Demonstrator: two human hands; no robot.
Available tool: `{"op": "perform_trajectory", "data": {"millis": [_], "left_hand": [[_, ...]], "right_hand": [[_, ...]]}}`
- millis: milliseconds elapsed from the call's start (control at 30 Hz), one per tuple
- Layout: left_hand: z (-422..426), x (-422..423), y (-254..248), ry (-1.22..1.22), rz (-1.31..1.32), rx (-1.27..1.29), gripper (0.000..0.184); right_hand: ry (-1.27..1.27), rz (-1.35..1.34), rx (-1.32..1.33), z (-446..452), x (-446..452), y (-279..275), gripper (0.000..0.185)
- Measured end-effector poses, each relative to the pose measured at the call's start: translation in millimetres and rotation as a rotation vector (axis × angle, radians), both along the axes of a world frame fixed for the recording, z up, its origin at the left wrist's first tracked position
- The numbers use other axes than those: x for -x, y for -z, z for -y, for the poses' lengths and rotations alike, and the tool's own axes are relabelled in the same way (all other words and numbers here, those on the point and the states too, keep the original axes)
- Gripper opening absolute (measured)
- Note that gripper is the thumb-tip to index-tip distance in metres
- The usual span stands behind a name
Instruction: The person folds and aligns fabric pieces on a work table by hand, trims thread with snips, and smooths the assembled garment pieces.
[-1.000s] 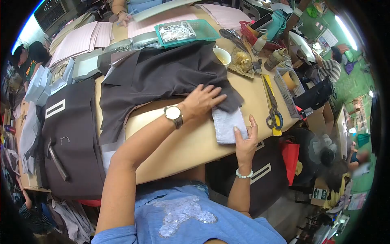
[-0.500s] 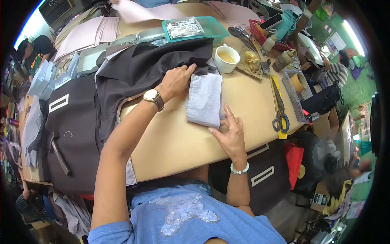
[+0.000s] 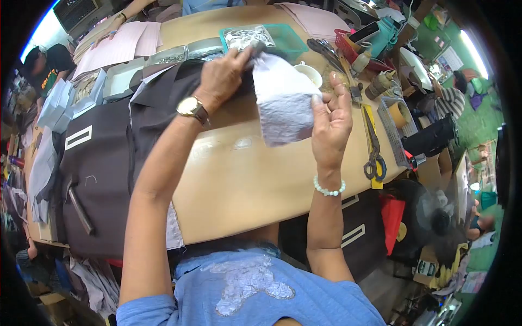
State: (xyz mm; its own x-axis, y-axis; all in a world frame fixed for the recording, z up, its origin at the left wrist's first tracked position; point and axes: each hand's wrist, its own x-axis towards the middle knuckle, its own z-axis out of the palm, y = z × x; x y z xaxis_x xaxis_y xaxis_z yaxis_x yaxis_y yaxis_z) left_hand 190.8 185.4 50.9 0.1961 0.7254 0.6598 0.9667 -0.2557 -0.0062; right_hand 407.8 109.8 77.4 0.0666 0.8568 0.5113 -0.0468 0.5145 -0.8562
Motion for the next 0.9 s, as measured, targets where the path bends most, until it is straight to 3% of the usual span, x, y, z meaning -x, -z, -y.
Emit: {"op": "perform_trajectory", "data": {"millis": [67,133,200,333,400,500,600,633,733,800,900], "left_hand": [[-4.4,10.6,-27.2,0.028,-0.069,-0.279,0.054],[2.8,11.7,-39.1,0.017,-0.217,-0.373,0.057],[11.4,8.7,-37.3,0.068,-0.377,-0.470,0.058],[9.9,-0.2,45.4,0.202,-0.450,-0.001,0.055],[11.4,-1.7,66.9,0.339,-0.286,0.475,0.057],[6.8,-9.0,56.4,0.345,-0.077,0.720,0.063],[-1.0,-5.9,39.8,0.511,0.741,1.086,0.072],[-1.8,-8.7,47.9,0.415,0.782,0.992,0.083],[-5.1,-18.8,71.2,0.204,0.913,0.841,0.073],[11.8,-29.1,50.1,0.163,1.061,0.867,0.051],[5.1,-28.9,80.4,0.140,0.898,0.633,0.048]], "right_hand": [[-0.035,-0.013,0.074,-6.1,-10.2,6.5,0.047],[-0.084,-0.010,0.211,-3.2,-20.8,20.9,0.047],[-0.005,0.189,0.307,5.9,-28.2,45.8,0.049],[0.147,0.627,0.331,48.2,-42.0,86.5,0.053],[0.139,0.761,0.350,65.9,-52.6,94.5,0.054],[0.056,0.956,0.538,80.1,-60.3,70.5,0.058],[0.080,0.919,0.258,44.5,-83.1,74.8,0.064],[0.144,0.988,0.166,25.4,-87.2,68.3,0.065],[0.302,1.128,-0.112,-42.2,-81.6,40.4,0.064],[0.240,1.129,-0.118,-94.7,-76.0,37.8,0.067],[0.187,1.354,0.036,-140.9,-59.5,32.2,0.077]]}}
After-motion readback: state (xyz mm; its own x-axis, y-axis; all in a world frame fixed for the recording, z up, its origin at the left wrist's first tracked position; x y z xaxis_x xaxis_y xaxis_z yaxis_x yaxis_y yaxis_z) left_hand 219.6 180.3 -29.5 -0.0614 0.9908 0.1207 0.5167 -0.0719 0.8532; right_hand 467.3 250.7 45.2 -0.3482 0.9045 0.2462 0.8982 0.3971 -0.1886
